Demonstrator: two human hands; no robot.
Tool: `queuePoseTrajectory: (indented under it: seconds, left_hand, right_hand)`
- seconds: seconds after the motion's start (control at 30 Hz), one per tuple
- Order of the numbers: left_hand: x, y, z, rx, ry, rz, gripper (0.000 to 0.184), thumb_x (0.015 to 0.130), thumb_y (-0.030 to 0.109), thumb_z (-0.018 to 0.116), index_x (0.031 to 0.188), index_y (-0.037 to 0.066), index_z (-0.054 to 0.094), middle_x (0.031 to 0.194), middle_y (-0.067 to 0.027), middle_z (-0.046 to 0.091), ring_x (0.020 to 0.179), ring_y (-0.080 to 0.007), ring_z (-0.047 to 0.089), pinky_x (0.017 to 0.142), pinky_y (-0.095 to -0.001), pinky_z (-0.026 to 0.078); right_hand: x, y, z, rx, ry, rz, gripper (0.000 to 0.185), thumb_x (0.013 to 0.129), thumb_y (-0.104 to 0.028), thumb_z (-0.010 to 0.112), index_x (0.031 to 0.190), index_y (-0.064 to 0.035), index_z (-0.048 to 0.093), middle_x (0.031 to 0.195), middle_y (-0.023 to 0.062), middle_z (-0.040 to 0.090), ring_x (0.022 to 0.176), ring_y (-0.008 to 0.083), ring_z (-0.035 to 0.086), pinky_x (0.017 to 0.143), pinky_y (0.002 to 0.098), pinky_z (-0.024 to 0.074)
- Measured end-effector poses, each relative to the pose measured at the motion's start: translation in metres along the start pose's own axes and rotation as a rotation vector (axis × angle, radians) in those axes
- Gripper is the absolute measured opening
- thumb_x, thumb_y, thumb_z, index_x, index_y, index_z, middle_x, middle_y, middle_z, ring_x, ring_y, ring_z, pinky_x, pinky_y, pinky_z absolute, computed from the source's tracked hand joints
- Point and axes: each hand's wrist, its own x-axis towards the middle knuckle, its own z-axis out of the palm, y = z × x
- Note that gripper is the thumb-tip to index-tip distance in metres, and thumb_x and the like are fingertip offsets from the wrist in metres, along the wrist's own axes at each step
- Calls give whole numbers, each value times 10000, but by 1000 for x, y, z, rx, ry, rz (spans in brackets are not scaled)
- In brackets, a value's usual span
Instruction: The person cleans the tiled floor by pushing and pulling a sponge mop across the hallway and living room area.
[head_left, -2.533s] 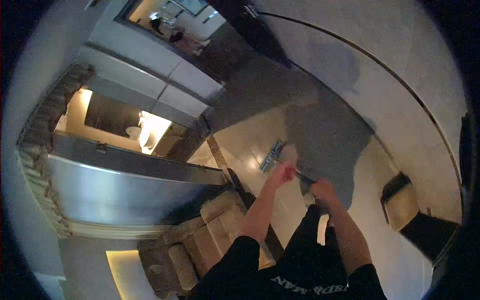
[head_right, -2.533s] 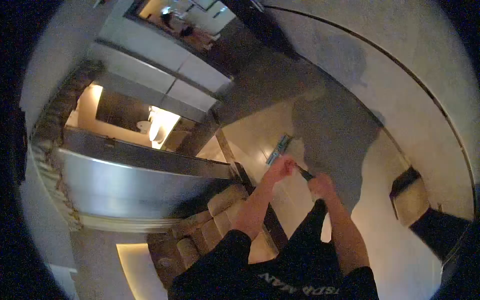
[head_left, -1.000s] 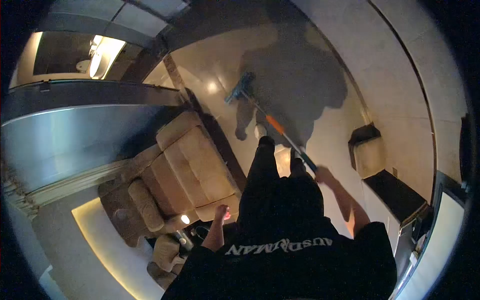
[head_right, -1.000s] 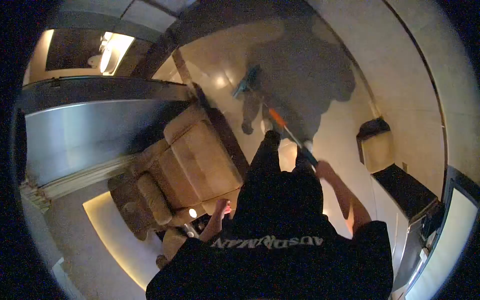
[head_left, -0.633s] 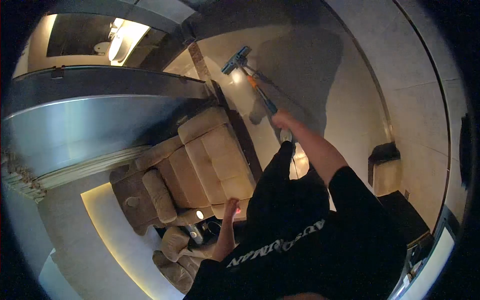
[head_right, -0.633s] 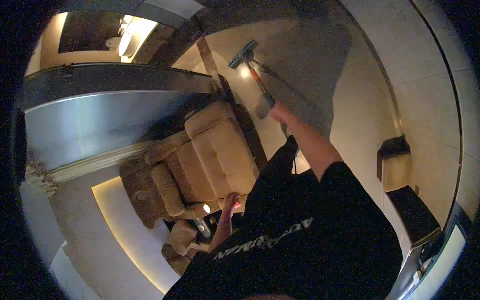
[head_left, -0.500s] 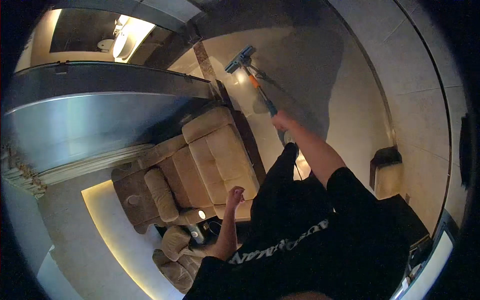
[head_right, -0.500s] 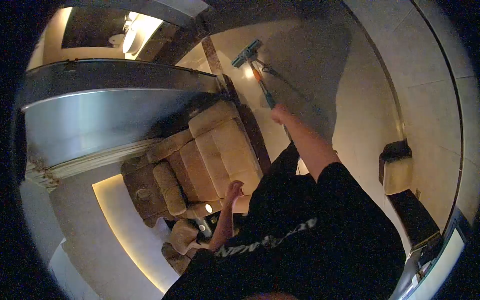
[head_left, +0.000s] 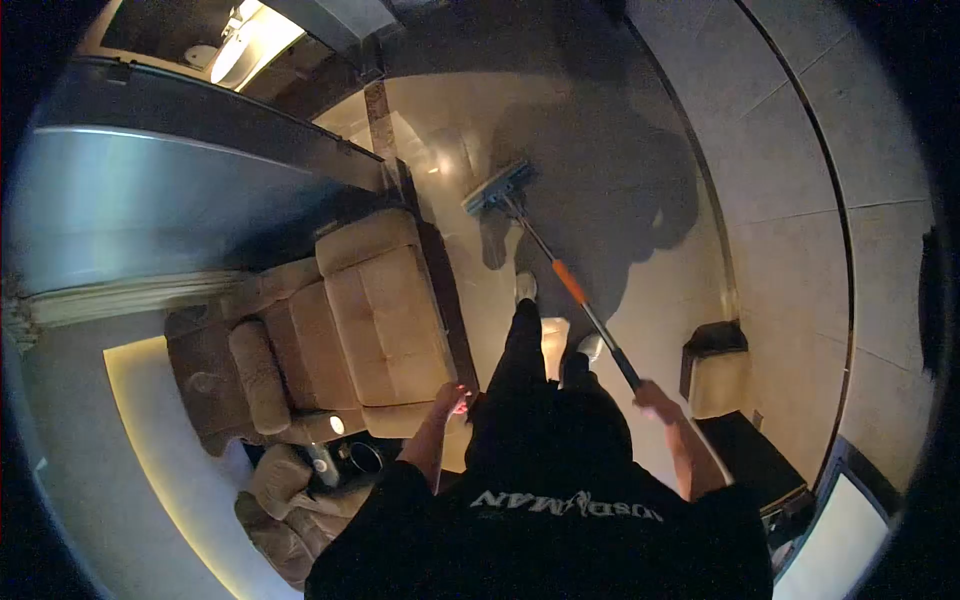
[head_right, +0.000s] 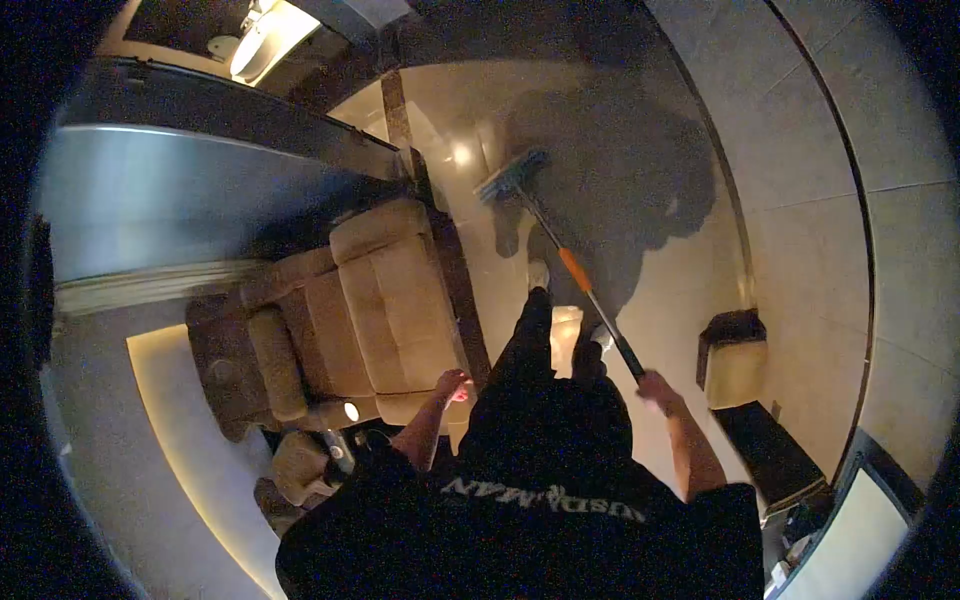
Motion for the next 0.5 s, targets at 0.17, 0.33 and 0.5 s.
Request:
queuePoseTrajectory:
  seconds: [0.17,0.33,0.5]
  left_hand:
    - [74,-78,29,-209,-77,-2,220,760,209,499,894,44,557,766,-120,583,651,-264,567,557,-405,443]
    - [41,-9,33,34,278,221,302,750,288,504,883,23,558,794,-143,595,756,-261,567,682,-336,429]
    - [16,25,-24,83,246,77,281,746,280,514,839,21,569,697,-120,573,676,-219,576,605,-310,438]
  right_hand:
    - [-101,-92,-99,366,-264,797,175,664,-40,463,834,-6,485,568,121,509,439,206,503,387,337,391]
    - [-60,-58,-85,172,-102,632,103,635,-14,460,734,-9,487,495,110,480,404,209,493,347,337,370]
    - [48,-86,-103,214,-63,415,127,614,-40,488,717,29,514,554,197,521,500,311,553,407,354,406]
